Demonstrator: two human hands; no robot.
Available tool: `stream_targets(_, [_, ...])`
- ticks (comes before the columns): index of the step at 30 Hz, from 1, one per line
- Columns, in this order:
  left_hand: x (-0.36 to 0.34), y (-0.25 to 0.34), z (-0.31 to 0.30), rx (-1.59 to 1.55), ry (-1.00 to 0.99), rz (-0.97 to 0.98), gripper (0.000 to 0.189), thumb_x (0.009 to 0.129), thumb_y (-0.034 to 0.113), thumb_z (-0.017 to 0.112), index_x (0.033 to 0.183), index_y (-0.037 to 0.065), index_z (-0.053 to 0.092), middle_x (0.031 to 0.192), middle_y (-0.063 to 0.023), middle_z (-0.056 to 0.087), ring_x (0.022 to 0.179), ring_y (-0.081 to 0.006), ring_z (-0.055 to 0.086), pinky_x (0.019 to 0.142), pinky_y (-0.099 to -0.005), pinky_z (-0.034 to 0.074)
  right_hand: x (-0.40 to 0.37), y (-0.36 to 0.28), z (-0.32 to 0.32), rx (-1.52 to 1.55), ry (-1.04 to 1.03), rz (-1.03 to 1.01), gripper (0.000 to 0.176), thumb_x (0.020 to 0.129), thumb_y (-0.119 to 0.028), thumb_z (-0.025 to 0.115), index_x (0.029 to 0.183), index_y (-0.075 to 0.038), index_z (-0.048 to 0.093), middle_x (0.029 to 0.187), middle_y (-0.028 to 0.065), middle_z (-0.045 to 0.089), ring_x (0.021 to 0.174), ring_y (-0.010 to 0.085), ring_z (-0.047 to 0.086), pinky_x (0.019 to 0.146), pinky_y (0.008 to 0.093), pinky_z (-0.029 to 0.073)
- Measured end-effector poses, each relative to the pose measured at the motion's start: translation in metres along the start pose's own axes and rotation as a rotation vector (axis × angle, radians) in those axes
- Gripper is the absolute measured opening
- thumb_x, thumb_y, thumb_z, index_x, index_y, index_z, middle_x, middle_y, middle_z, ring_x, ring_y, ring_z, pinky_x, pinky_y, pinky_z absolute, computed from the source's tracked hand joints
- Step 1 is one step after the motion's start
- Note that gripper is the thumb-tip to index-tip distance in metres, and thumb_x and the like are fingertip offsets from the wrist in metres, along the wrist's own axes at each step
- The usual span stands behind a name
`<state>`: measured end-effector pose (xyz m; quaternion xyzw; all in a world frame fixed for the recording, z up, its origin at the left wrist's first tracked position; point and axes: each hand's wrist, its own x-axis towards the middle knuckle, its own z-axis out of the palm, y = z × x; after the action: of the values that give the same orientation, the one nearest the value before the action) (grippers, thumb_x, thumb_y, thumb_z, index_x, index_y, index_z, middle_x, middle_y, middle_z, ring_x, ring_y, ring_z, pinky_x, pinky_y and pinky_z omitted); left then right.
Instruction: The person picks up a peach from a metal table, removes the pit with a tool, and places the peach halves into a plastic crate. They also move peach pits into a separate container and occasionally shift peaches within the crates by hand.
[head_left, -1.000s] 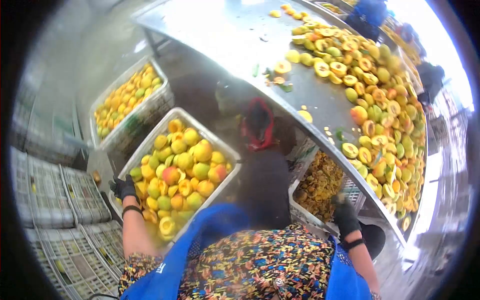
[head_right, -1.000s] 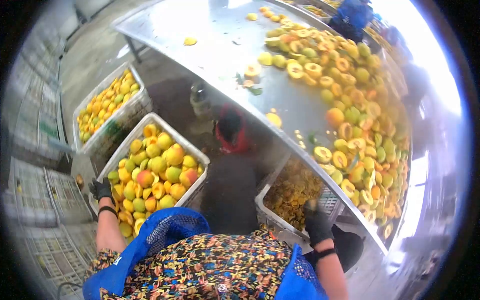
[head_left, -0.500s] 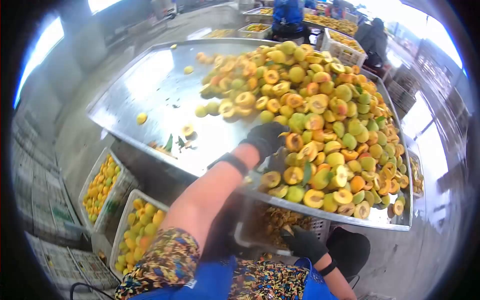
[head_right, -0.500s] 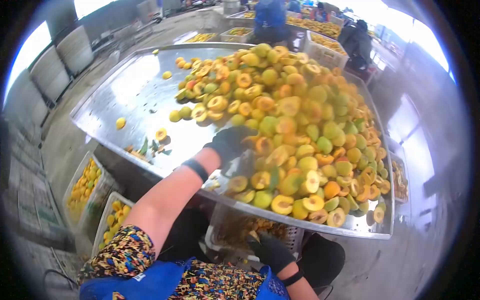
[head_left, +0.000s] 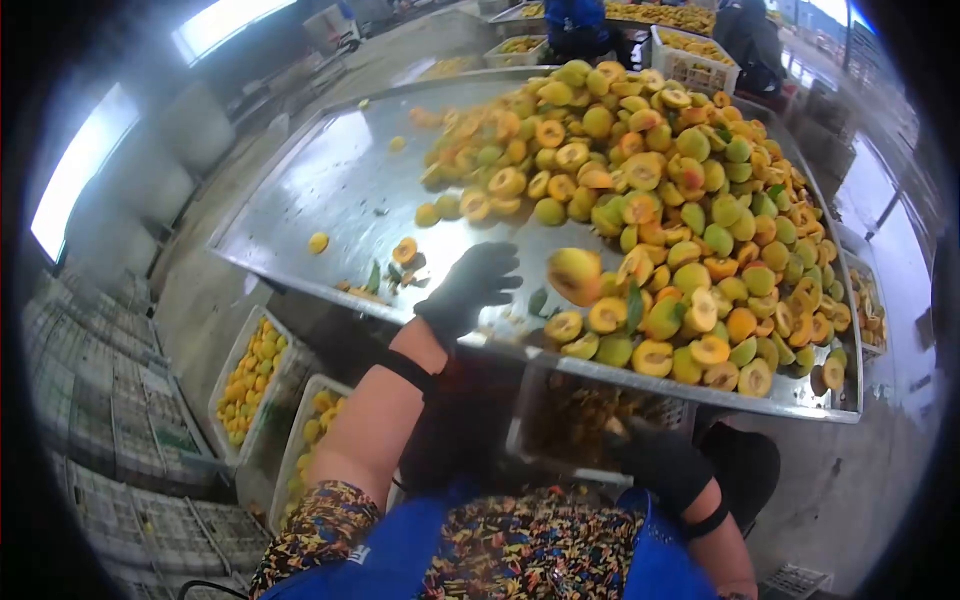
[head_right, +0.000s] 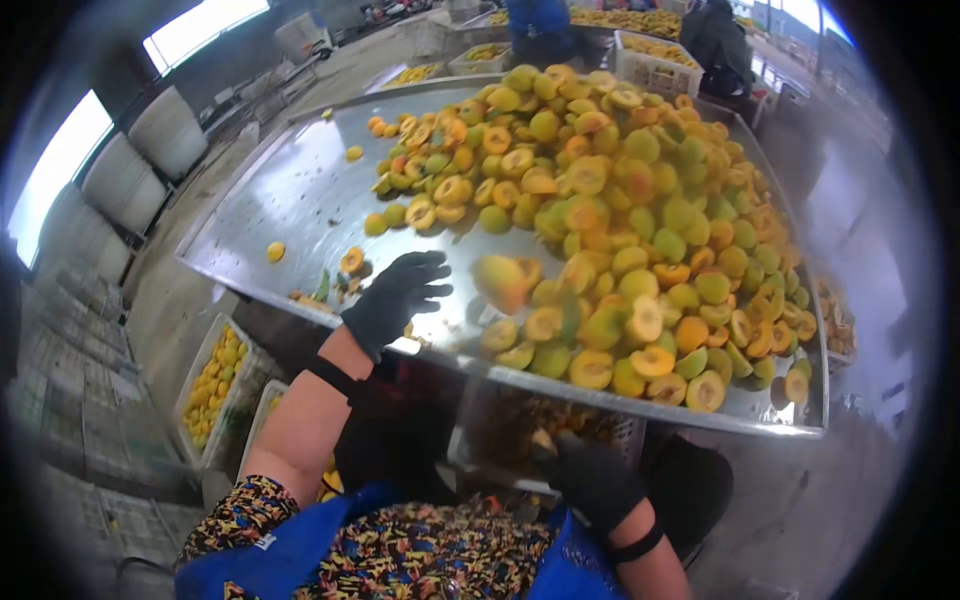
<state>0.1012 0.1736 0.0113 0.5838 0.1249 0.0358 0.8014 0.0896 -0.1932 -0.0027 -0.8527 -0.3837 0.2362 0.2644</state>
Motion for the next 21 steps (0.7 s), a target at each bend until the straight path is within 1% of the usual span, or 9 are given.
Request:
stream_targets(2, [-0.025, -0.019, 0.032, 0.232, 0.207, 0.096, 0.052, 0.087, 0.029, 0.062, 0.131, 0.009, 0.044, 0.125, -0.0105, 0.053, 0.114, -0.0312, 0.053, 0.089, -0.0425, 0.047, 0.01, -0.037, -0.008, 0.201, 0.048, 0.123, 0.033, 0.092, -0.039, 0.049, 0.101, -0.009, 0.061, 0.077, 0.021, 0.064, 0.073, 0.0376, 0.063, 0.064, 0.0462, 0.049])
stream_targets(4, [-0.013, -0.068, 0.051, 0.811, 0.2, 0.235, 0.064, 0.085, 0.037, 0.064, 0.137, 0.011, 0.038, 0.13, -0.0137, 0.05, 0.116, -0.0299, 0.052, 0.095, -0.0392, 0.043, 0.033, -0.016, 0.019, 0.034, 0.191, -0.081, 0.032, 0.09, -0.038, 0.051, 0.101, -0.01, 0.063, 0.081, 0.0202, 0.065, 0.074, 0.037, 0.063, 0.066, 0.045, 0.049])
stream_targets(5, [-0.013, -0.078, 0.077, 0.899, 0.24, 0.336, 0.064, 0.086, 0.039, 0.063, 0.137, 0.01, 0.038, 0.132, -0.015, 0.049, 0.12, -0.0282, 0.05, 0.098, -0.0352, 0.04, 0.042, -0.009, 0.027, -0.035, 0.235, -0.137, 0.032, 0.09, -0.038, 0.052, 0.102, -0.011, 0.064, 0.083, 0.0198, 0.065, 0.075, 0.0367, 0.063, 0.066, 0.0446, 0.049])
stream_targets(7, [-0.012, -0.09, 0.097, 0.945, -0.029, 0.322, 0.054, 0.089, 0.037, 0.059, 0.131, 0.007, 0.046, 0.132, -0.0139, 0.051, 0.12, -0.0279, 0.05, 0.099, -0.0348, 0.04, 0.065, -0.014, 0.005, -0.093, 0.208, -0.079, 0.032, 0.089, -0.037, 0.054, 0.101, -0.01, 0.065, 0.084, 0.0187, 0.066, 0.076, 0.0365, 0.063, 0.068, 0.0441, 0.049])
stream_targets(8, [-0.008, -0.092, 0.108, 0.719, -0.102, 0.171, 0.05, 0.09, 0.036, 0.058, 0.129, 0.007, 0.048, 0.131, -0.0138, 0.052, 0.119, -0.0276, 0.051, 0.099, -0.0344, 0.04, 0.066, -0.013, -0.008, -0.109, 0.158, -0.063, 0.032, 0.088, -0.037, 0.054, 0.099, -0.01, 0.066, 0.084, 0.0182, 0.066, 0.076, 0.036, 0.063, 0.068, 0.0437, 0.049])
stream_targets(15, [-0.006, -0.058, 0.155, 0.703, -0.048, 0.558, 0.047, 0.087, 0.033, 0.062, 0.123, 0.005, 0.054, 0.119, -0.0131, 0.059, 0.114, -0.028, 0.054, 0.098, -0.035, 0.041, 0.012, -0.007, -0.045, -0.371, 0.018, -0.021, 0.038, 0.088, -0.043, 0.053, 0.099, -0.009, 0.066, 0.079, 0.016, 0.065, 0.073, 0.0304, 0.064, 0.067, 0.0393, 0.051])
stream_targets(18, [0.016, -0.065, 0.179, 1.069, -0.138, 0.175, 0.056, 0.081, 0.039, 0.066, 0.123, 0.004, 0.053, 0.118, -0.0139, 0.059, 0.113, -0.0297, 0.054, 0.097, -0.0371, 0.042, -0.027, -0.027, -0.058, 0.003, -0.207, 0.277, 0.038, 0.09, -0.041, 0.052, 0.101, -0.007, 0.064, 0.076, 0.016, 0.064, 0.072, 0.0295, 0.065, 0.061, 0.0385, 0.051])
stream_targets(19, [0.019, -0.063, 0.182, 1.08, -0.205, -0.018, 0.066, 0.076, 0.044, 0.07, 0.125, 0.005, 0.05, 0.12, -0.0157, 0.058, 0.113, -0.0311, 0.054, 0.095, -0.0381, 0.043, -0.036, -0.014, -0.047, -0.076, -0.092, 0.141, 0.037, 0.091, -0.04, 0.052, 0.102, -0.007, 0.064, 0.074, 0.0162, 0.064, 0.07, 0.029, 0.065, 0.06, 0.0379, 0.051])
stream_targets(21, [0.013, -0.053, 0.194, 1.205, -0.226, -0.012, 0.067, 0.075, 0.04, 0.071, 0.127, 0.005, 0.048, 0.121, -0.0167, 0.057, 0.113, -0.0317, 0.054, 0.095, -0.0382, 0.043, -0.054, 0.015, -0.029, -0.239, 0.149, -0.128, 0.035, 0.092, -0.038, 0.051, 0.102, -0.007, 0.063, 0.071, 0.0166, 0.063, 0.067, 0.0282, 0.064, 0.057, 0.0369, 0.05])
